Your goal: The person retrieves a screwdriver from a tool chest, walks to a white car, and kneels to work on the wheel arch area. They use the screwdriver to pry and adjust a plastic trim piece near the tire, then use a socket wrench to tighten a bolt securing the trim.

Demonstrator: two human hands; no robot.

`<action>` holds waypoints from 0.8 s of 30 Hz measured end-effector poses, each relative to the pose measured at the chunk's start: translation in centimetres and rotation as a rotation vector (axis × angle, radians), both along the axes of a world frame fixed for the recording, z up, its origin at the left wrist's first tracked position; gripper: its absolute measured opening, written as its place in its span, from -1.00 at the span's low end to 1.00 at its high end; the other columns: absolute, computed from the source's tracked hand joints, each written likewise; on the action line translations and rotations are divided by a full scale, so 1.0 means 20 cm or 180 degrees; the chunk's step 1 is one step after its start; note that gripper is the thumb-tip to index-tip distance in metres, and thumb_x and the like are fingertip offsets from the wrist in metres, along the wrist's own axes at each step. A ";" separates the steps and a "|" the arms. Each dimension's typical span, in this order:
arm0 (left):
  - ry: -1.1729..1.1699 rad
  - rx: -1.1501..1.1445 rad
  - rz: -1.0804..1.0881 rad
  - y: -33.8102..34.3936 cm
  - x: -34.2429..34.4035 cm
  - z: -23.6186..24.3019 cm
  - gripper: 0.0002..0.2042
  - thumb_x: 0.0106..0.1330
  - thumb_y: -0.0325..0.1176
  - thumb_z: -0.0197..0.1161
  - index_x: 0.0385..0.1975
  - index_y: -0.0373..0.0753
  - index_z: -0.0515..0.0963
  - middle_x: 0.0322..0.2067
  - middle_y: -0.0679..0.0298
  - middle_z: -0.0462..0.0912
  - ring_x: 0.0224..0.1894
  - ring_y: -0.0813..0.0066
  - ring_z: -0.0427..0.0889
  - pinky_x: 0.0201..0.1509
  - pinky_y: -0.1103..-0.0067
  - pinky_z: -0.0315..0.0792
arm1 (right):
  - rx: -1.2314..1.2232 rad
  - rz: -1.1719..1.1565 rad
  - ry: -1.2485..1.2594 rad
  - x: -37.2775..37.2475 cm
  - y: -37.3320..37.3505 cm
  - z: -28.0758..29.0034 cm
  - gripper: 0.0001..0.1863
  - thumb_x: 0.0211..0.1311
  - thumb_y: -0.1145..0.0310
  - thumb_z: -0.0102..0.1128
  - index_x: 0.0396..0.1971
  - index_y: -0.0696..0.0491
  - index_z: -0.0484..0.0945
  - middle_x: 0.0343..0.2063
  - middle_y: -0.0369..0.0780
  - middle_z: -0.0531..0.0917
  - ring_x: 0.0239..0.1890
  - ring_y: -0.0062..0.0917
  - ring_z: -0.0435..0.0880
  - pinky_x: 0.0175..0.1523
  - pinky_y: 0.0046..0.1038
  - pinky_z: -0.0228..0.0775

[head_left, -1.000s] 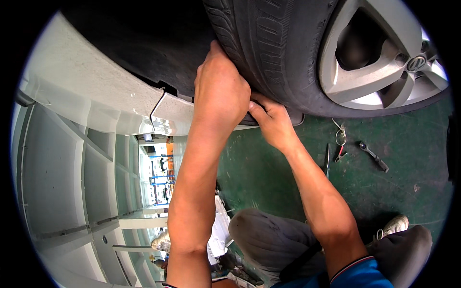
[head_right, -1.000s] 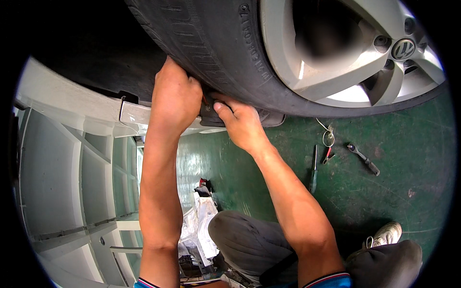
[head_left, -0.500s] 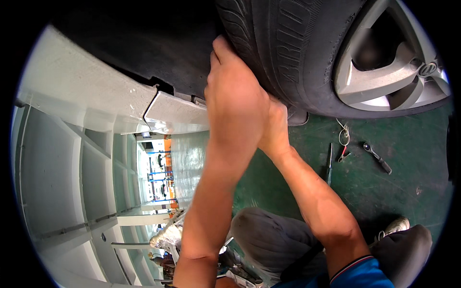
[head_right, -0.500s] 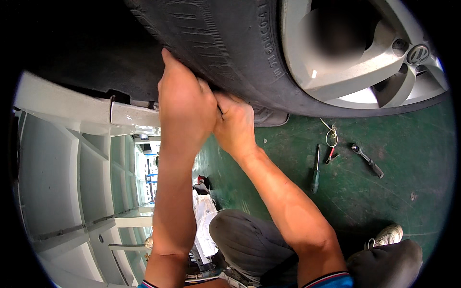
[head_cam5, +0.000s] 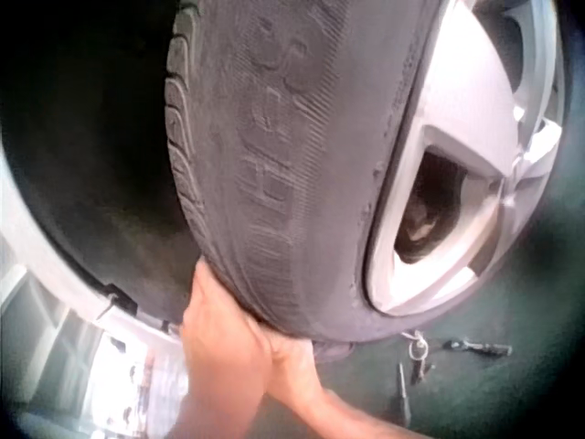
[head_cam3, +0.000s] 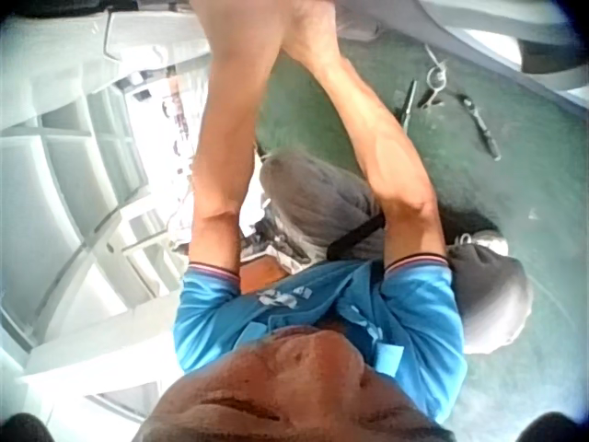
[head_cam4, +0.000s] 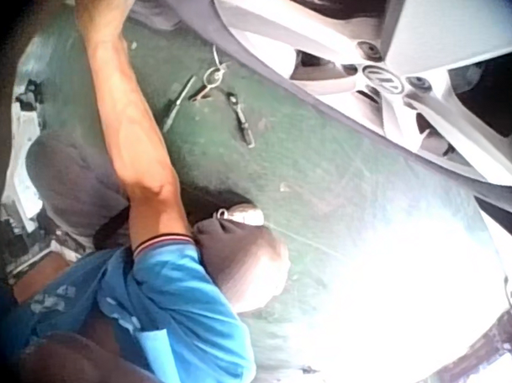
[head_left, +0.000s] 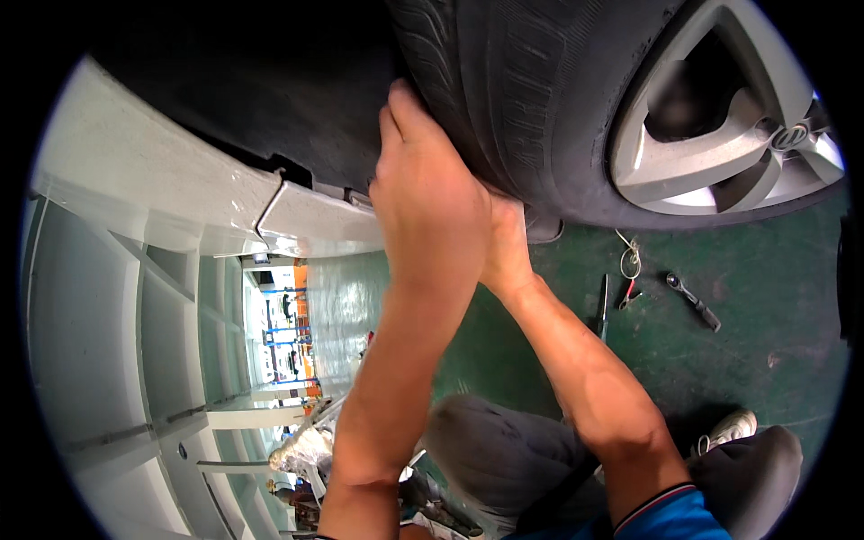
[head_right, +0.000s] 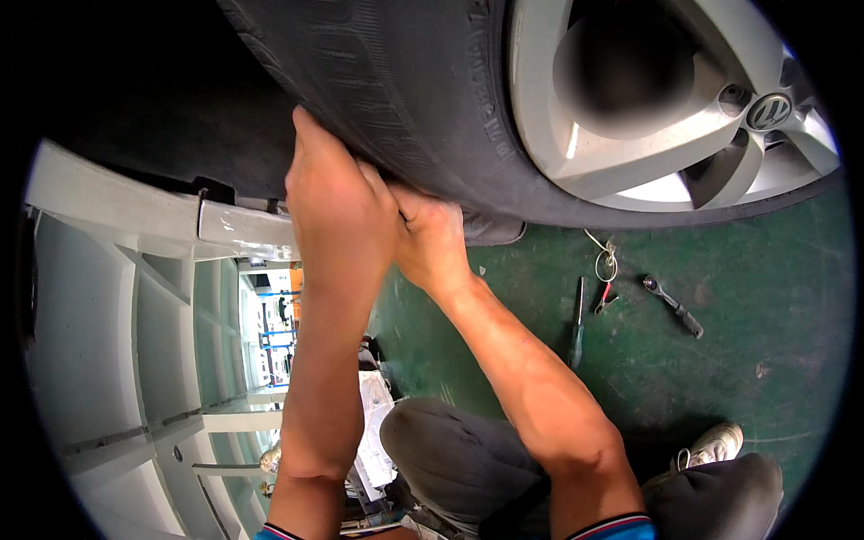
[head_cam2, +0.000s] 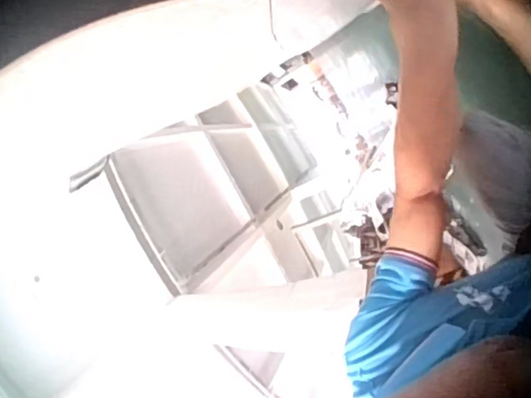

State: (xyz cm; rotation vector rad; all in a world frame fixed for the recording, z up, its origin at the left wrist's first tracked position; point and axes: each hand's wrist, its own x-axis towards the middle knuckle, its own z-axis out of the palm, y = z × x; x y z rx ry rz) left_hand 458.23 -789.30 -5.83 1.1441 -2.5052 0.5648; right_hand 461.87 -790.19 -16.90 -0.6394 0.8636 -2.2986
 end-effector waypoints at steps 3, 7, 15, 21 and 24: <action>-0.0102 -0.0089 -0.0140 -0.04 0.01 0.02 -0.67 0.14 -0.67 -0.06 -0.05 -0.53 0.33 -0.27 -0.25 0.59 -0.18 -0.34 0.58 -0.09 0.12 0.46 | 0.0083 0.0001 0.0217 0.04 -0.01 -0.03 -0.93 0.16 0.50 0.21 -0.40 0.16 0.63 -0.46 0.00 0.63 -0.40 -0.05 0.61 -0.31 -0.28 0.46; -0.0039 0.0002 -0.0057 -0.05 0.01 0.03 -0.66 0.13 -0.66 -0.06 -0.05 -0.51 0.34 -0.25 -0.27 0.59 -0.16 -0.35 0.57 -0.06 0.13 0.45 | 0.0126 0.0074 0.0312 0.04 -0.02 -0.03 -0.93 0.15 0.51 0.20 -0.38 0.15 0.62 -0.43 0.00 0.63 -0.36 -0.04 0.61 -0.28 -0.24 0.47; 0.0766 -0.0131 -0.0333 0.08 0.03 -0.01 -0.62 0.34 -0.54 0.04 0.15 -0.45 0.29 -0.16 -0.08 0.61 -0.12 0.10 0.66 -0.04 0.37 0.49 | 0.0336 -0.0409 0.1110 -0.04 0.08 0.00 -0.83 0.17 0.47 0.22 -0.22 0.12 0.61 -0.28 -0.07 0.68 -0.18 -0.12 0.63 -0.15 -0.23 0.49; 0.1073 0.0942 0.0232 0.47 0.38 -0.09 -0.72 0.39 -0.43 0.22 0.03 -0.40 0.47 -0.14 0.22 0.59 -0.18 0.48 0.61 -0.08 0.55 0.51 | 0.0657 0.1137 0.1637 -0.41 0.56 0.00 -0.90 0.13 0.41 0.29 -0.33 0.05 0.66 -0.40 -0.14 0.68 -0.37 -0.19 0.69 -0.23 -0.24 0.53; 0.0670 0.1245 0.0078 0.50 0.37 -0.15 -0.76 0.31 -0.48 0.27 -0.04 -0.33 0.56 -0.15 0.17 0.61 -0.17 0.38 0.64 -0.10 0.50 0.52 | 0.0422 0.0840 0.1217 -0.66 0.63 0.02 -0.72 0.05 0.45 0.36 -0.22 0.23 0.64 -0.41 -0.07 0.67 -0.39 -0.27 0.68 -0.24 -0.35 0.50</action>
